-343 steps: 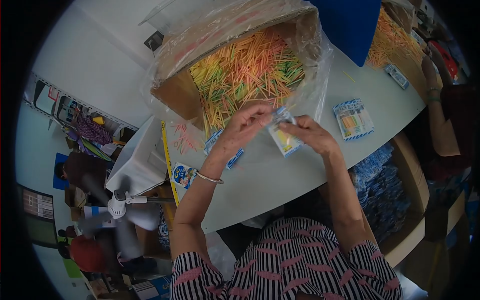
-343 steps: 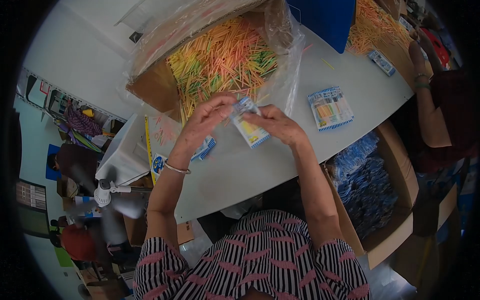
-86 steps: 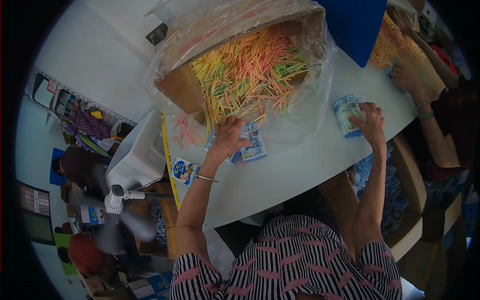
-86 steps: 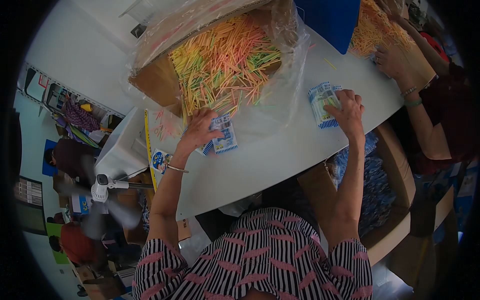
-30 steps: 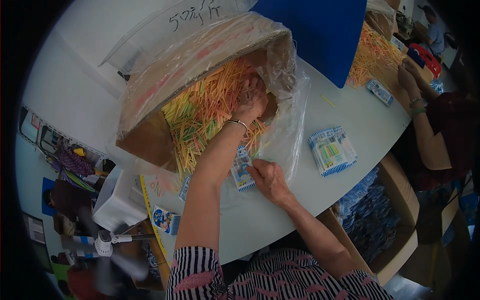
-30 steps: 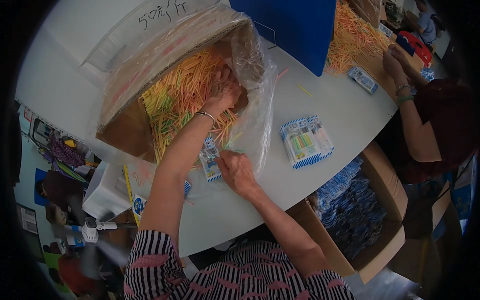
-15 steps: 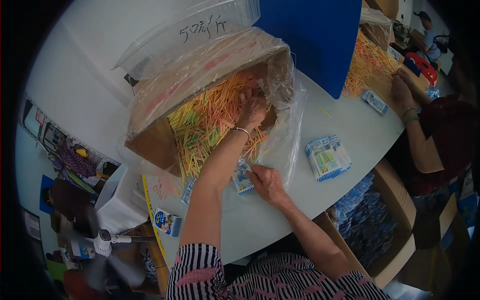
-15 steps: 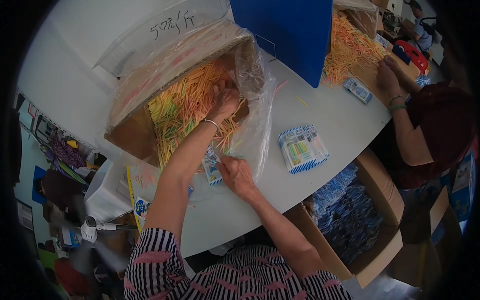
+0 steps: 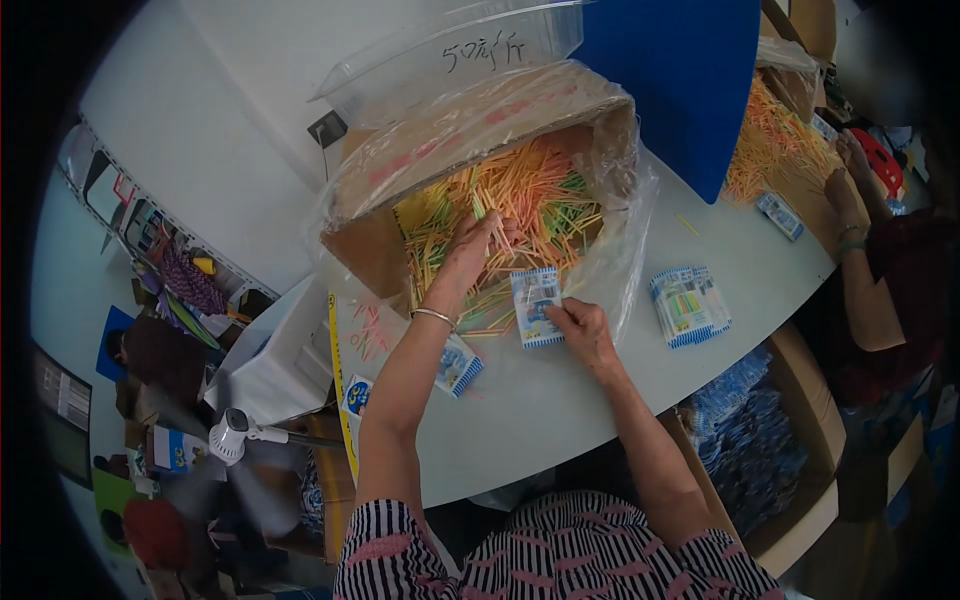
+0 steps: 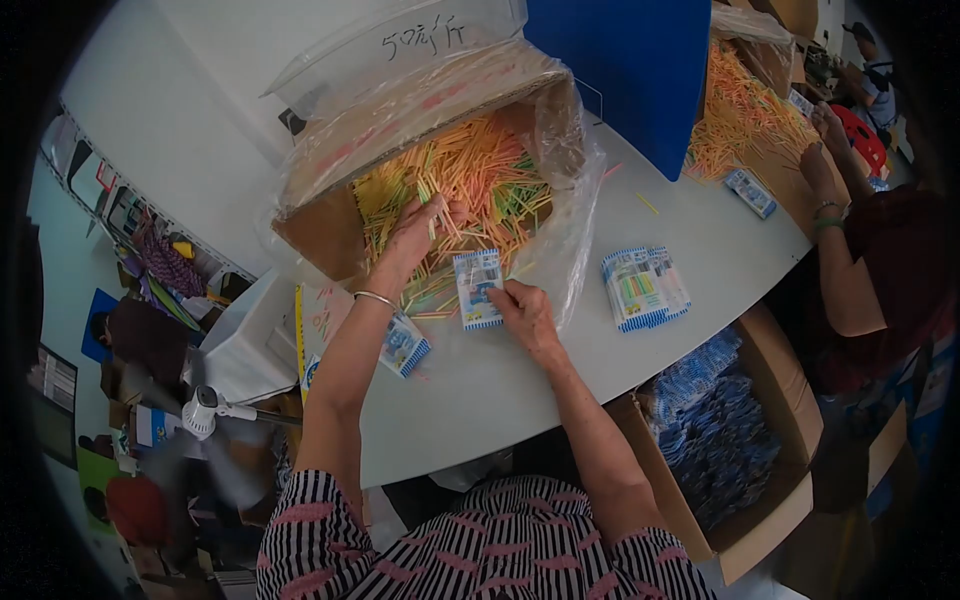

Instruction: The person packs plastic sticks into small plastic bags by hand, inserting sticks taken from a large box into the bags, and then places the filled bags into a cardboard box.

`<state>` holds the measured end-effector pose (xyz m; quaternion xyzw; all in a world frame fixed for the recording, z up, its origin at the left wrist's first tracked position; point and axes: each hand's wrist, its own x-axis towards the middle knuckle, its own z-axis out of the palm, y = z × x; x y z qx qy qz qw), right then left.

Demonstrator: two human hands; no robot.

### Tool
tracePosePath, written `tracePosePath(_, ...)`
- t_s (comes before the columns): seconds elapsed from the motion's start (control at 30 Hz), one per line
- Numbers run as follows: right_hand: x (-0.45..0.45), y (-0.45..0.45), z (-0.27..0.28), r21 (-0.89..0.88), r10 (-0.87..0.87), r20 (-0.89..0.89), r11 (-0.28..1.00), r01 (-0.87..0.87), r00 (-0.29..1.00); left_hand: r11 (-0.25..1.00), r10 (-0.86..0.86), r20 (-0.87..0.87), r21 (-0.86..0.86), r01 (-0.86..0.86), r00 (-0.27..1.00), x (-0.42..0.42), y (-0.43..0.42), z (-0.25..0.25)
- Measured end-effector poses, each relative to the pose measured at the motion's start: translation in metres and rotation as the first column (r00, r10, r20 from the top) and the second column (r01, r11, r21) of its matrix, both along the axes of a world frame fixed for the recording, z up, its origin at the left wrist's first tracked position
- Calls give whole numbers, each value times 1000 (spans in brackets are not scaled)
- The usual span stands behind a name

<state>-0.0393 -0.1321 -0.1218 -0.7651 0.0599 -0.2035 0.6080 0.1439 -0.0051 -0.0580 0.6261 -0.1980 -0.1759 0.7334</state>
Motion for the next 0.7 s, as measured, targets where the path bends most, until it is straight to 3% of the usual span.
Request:
tracePosePath(0.1,1,-1,-1,55,4,34,998,-6,999,996,-61,-186,-73,48,981,-9,20,-9)
tracePosePath(0.2,2,0,0,43,5,38,999,-6,999,969,-172,-182,-211,133,968,-17,37,-20)
tracePosePath(0.23,3,1,3,117,-3,69,993,-5,998,969,-168,-183,-211,129,969,-20,39,-20)
tracePosePath(0.3,1,3,5,190,-7,97,982,-11,995,984,3,-295,-172,-56,955,-27,41,-21)
tracePosePath(0.4,1,6,12,261,7,91,965,-30,996,967,19,-335,-233,-103,942,-28,44,-20)
tracePosePath(0.47,0,22,28,611,-19,128,789,-64,992,956,31,-358,-262,-132,933,-34,45,-16)
tracePosePath(0.5,5,27,28,611,-20,125,789,-61,992,944,38,-383,-289,-159,923,-39,43,-13)
tracePosePath(0.57,22,35,28,882,-42,164,454,-127,986,925,25,-360,-345,-158,933,-54,36,-8)
tracePosePath(0.6,30,41,30,882,-45,164,454,-126,985,903,17,-333,-399,-157,943,-64,31,-5)
tracePosePath(0.67,39,54,34,978,-17,199,69,-197,980,887,72,-314,-414,-205,947,-91,16,-3)
tracePosePath(0.7,41,59,35,979,-18,196,67,-195,980,866,130,-294,-432,-253,947,-103,10,-5)
